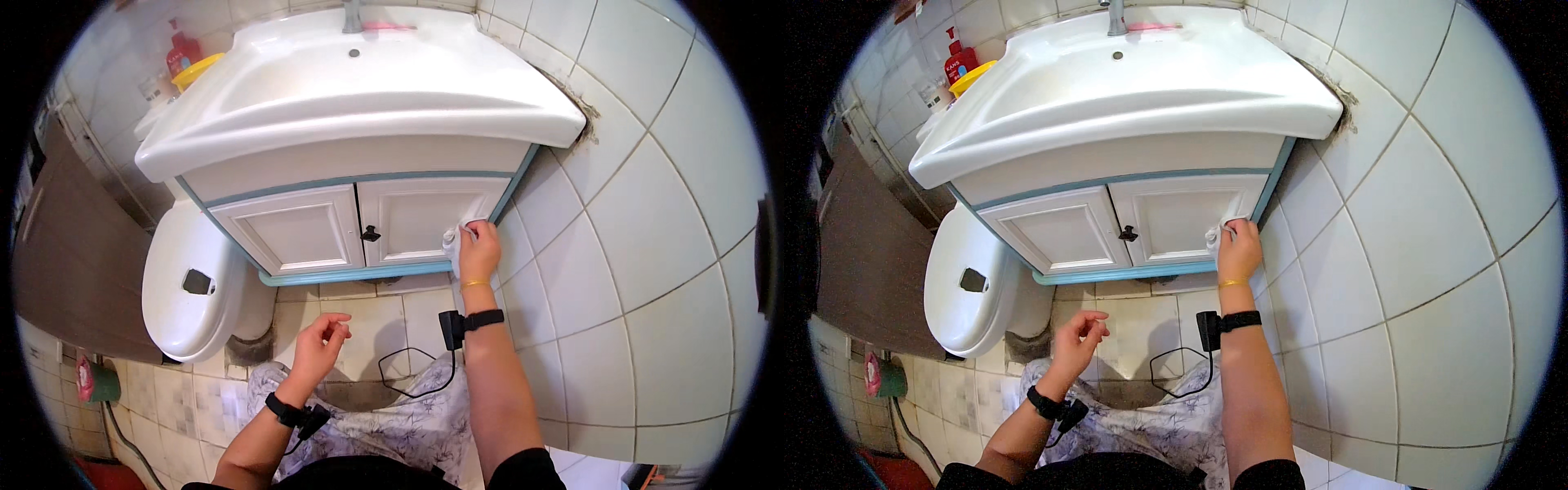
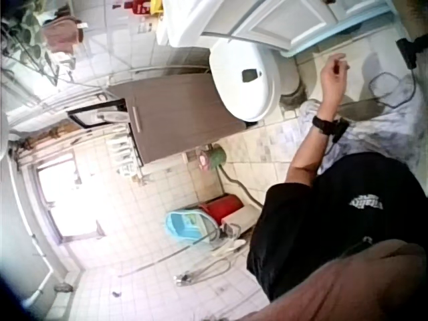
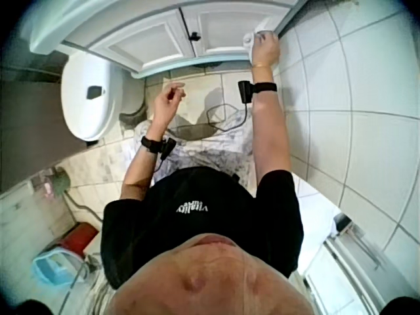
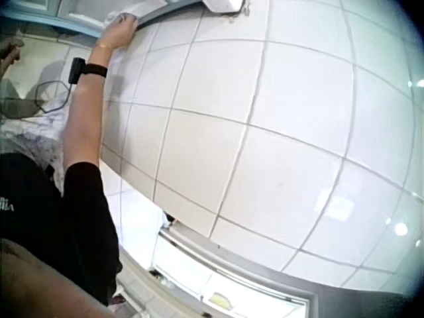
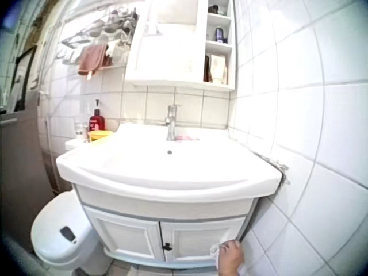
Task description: The person wipes the surfaces and edges of a bathroom cabinet with a cloth and then wipes the wall tiles above the sink.
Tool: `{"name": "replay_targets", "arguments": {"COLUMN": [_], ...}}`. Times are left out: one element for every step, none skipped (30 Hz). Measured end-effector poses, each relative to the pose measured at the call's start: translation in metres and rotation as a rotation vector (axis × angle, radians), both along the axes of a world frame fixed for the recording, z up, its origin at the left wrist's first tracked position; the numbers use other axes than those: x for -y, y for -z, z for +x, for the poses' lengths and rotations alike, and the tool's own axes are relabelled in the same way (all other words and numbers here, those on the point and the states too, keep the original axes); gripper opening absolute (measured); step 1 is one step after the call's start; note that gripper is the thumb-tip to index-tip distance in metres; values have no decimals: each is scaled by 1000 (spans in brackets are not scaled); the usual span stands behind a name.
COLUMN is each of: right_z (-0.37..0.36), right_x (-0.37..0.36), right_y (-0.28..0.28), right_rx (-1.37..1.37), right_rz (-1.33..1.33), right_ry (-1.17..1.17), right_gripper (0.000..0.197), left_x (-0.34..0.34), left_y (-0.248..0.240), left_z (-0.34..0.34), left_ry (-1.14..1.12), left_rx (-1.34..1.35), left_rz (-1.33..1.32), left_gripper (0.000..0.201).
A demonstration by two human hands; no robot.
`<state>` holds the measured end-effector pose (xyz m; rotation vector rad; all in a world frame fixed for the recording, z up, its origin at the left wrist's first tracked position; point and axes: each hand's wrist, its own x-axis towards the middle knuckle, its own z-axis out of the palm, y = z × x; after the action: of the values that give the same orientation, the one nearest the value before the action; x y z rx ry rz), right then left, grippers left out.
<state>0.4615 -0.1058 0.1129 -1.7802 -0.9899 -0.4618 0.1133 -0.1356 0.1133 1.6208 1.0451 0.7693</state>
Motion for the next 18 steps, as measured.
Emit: {"name": "replay_targets", "arguments": {"right_z": [3,1,-4,-8,-4,-1,1,5,10,15,12,9,7,7,8,11,7,-3], "right_x": [2,1,2,1,1,-4,-7,-10,-8,-6,-4,-3,0,3,6,8,6,5], "right_y": [0,-14,-44,-64,-75,-84,-88,-80,-65,-51,-40,-30,-20,-13,-7,-3,-12,-28], "right_rx": [-27,-32,13,56,61,109,156,158,190,220,217,190,163,165,116,67,65,61], "right_rz": [71,71,147,220,212,262,313,316,240,164,160,113,67,68,90,113,116,155], "right_ry": [-51,-59,-22,18,25,5,-17,-19,47,113,112,110,108,111,46,-18,-20,-35], "right_gripper": [12,12,12,11,11,10,10,10,11,11,11,12,12,12,12,12,12,11], "left_x": [2,3,4,6,7,7,9,7,6,6,8,9,8,7,8,10,11,11], "left_y": [3,6,7,8,8,10,12,13,13,12,13,15,18,19,18,15,14,14], "left_z": [0,-3,-7,-12,-9,-9,-10,-10,-8,-6,-7,-8,-10,-9,-6,-4,-3,-5], "left_ry": [21,32,21,1,-1,2,1,-3,0,5,8,9,1,-5,-1,20,35,32], "left_rx": [1,-5,-12,-16,-7,-6,-17,-26,-24,-8,4,1,1,5,8,-12,-38,-43], "left_rz": [11,21,17,13,10,9,10,15,16,27,33,30,12,-1,1,-6,-12,-13], "left_gripper": [19,19,19,19,19,19,19,19,19,19,19,19,18,18,18,18,18,18]}}
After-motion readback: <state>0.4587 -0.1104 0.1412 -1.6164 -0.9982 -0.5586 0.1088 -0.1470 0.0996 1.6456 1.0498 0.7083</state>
